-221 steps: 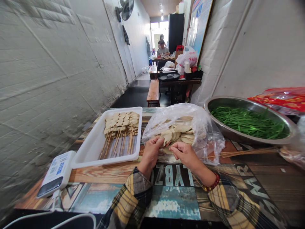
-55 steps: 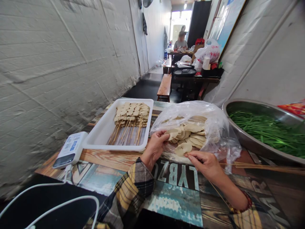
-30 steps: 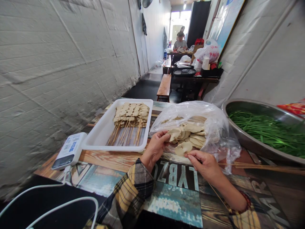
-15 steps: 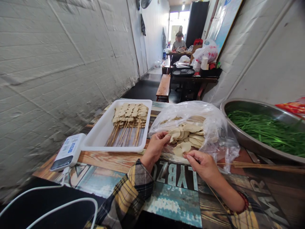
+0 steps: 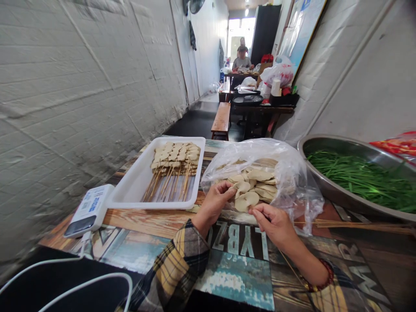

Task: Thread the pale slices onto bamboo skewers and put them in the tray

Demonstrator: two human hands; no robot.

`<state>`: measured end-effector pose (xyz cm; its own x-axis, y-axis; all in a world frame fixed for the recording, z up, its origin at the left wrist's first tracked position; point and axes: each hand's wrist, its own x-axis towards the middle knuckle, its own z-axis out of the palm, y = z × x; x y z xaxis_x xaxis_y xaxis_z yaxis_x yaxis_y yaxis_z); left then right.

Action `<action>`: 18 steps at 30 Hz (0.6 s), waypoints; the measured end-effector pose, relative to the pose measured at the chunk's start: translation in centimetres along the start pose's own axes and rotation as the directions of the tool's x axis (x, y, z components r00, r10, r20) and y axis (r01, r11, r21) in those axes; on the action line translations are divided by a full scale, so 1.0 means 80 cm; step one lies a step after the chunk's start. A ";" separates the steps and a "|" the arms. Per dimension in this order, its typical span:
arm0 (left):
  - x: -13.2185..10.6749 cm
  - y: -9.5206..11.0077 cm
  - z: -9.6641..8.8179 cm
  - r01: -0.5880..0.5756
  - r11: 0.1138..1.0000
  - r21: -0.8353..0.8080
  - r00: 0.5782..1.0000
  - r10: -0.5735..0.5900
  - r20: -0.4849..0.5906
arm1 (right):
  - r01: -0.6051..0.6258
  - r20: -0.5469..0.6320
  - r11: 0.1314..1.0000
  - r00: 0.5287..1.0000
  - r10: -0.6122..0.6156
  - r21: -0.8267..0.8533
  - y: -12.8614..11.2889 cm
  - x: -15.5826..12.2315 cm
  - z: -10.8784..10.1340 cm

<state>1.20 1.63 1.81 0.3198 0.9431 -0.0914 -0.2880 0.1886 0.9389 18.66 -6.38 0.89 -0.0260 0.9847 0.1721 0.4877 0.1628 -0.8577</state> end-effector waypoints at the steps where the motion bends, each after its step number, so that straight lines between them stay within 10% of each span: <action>1: 0.000 0.001 0.000 0.003 0.999 -0.042 1.000 -0.004 -0.006 | -0.005 -0.002 1.000 1.000 0.005 0.020 0.000 0.000 0.000; 10: -0.005 0.000 0.008 0.124 0.971 -0.206 0.990 -0.106 0.097 | 0.010 0.000 0.999 1.000 -0.010 0.030 0.001 0.002 0.002; 18: 0.002 0.000 0.005 0.040 0.951 -0.306 0.993 -0.073 -0.097 | 0.040 0.067 0.999 0.997 -0.039 -0.018 0.000 0.000 0.004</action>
<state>1.61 1.69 1.88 0.2507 0.9489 -0.1914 -0.5378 0.3010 0.7875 18.40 -6.33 0.77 -0.1035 0.9796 0.1720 0.5016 0.2008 -0.8415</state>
